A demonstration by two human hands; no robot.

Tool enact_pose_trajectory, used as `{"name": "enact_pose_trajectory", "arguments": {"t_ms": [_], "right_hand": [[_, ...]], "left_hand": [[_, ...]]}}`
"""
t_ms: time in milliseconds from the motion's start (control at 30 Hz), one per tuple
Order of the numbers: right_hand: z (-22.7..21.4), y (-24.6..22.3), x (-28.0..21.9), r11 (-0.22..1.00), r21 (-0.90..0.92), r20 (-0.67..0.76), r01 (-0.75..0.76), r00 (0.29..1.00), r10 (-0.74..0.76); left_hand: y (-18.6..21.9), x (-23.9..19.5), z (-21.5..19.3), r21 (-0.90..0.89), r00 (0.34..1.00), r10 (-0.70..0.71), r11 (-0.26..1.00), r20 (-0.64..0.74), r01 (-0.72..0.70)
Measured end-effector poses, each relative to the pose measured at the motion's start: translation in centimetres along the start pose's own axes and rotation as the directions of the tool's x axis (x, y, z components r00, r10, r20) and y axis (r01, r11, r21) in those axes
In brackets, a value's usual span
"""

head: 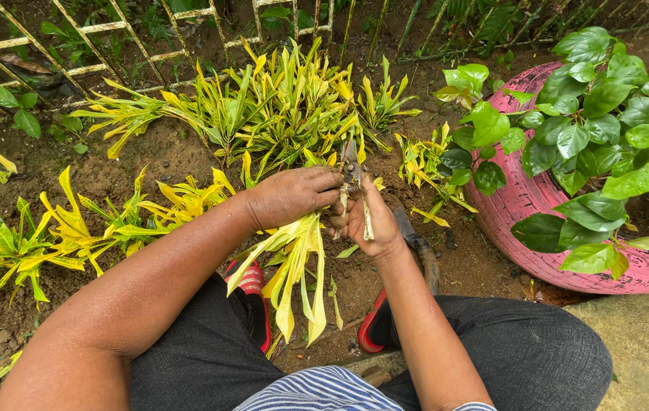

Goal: The person sits on the ground and uses a small hand hoe to loosen soil around plants. They then pull weeds by hand and use pruning shears to trim plant stems. The person continues to clear weeds and debris from the garden bed.

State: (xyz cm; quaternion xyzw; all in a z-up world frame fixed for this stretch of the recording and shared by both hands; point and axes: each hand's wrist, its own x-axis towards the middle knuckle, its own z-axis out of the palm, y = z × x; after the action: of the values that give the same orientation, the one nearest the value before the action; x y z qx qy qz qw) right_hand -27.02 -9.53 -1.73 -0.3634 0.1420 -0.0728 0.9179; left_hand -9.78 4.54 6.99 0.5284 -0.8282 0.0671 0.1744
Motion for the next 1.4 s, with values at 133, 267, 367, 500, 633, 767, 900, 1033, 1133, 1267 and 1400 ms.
{"name": "enact_pose_trajectory", "arguments": {"t_ms": [133, 267, 367, 500, 633, 767, 900, 1033, 1133, 1267, 1400], "right_hand": [[-0.6, 0.7, 0.2, 1.0, -0.012, -0.099, -0.028, 0.995, 0.027], [-1.8, 1.9, 0.5, 0.999, -0.023, -0.084, 0.025, 0.996, -0.027], [-2.3, 2.3, 0.7, 0.999, 0.011, -0.112, 0.05, 0.993, -0.049], [-1.9, 1.7, 0.9, 0.988, -0.149, -0.269, -0.031, 0.963, -0.011], [-0.9, 1.1, 0.7, 0.82, -0.567, -0.351, -0.072, 0.922, -0.161], [-0.7, 1.1, 0.4, 0.376, -0.901, -0.34, -0.217, 0.891, -0.3], [-1.4, 1.5, 0.4, 0.256, -0.963, -0.171, -0.078, 0.917, -0.361], [-2.2, 1.4, 0.4, 0.448, -0.868, -0.294, -0.217, 0.95, -0.109], [-2.4, 1.1, -0.1, 0.731, -0.682, 0.011, 0.021, 1.0, -0.019], [-1.5, 0.8, -0.3, 0.835, -0.549, 0.006, -0.018, 1.0, 0.026], [-0.1, 1.5, 0.0, 0.451, -0.878, -0.271, -0.164, 0.944, -0.185]], "left_hand": [[-0.1, 0.0, 0.4, 0.028, 1.0, 0.029, 0.999, -0.006, -0.029], [-0.2, 0.0, 0.7, 0.031, 0.999, 0.021, 0.999, 0.03, -0.022], [-0.3, -0.3, 1.2, -0.033, 0.997, -0.01, 0.999, 0.079, 0.012], [-1.5, -0.9, 2.7, -0.186, 0.979, -0.2, 0.961, 0.042, 0.204], [-4.2, -1.9, 4.4, -0.981, 0.749, -0.639, -0.042, 0.172, 0.189], [-6.8, -2.8, 5.4, -0.715, 0.76, -0.623, 0.616, -0.184, 0.33], [-8.7, -3.0, 5.1, -0.815, 0.721, -0.685, 0.476, -0.107, 0.331], [-8.9, -3.3, 3.7, -0.833, 0.747, -0.661, 0.451, -0.07, 0.321], [-8.2, -3.0, 2.5, -0.858, 0.734, -0.678, 0.401, -0.043, 0.321], [-7.1, -2.3, 1.0, -0.897, 0.639, -0.77, 0.288, -0.007, 0.337], [-6.6, -1.4, 0.3, -0.806, 0.501, -0.863, 0.344, -0.07, 0.481]]}}
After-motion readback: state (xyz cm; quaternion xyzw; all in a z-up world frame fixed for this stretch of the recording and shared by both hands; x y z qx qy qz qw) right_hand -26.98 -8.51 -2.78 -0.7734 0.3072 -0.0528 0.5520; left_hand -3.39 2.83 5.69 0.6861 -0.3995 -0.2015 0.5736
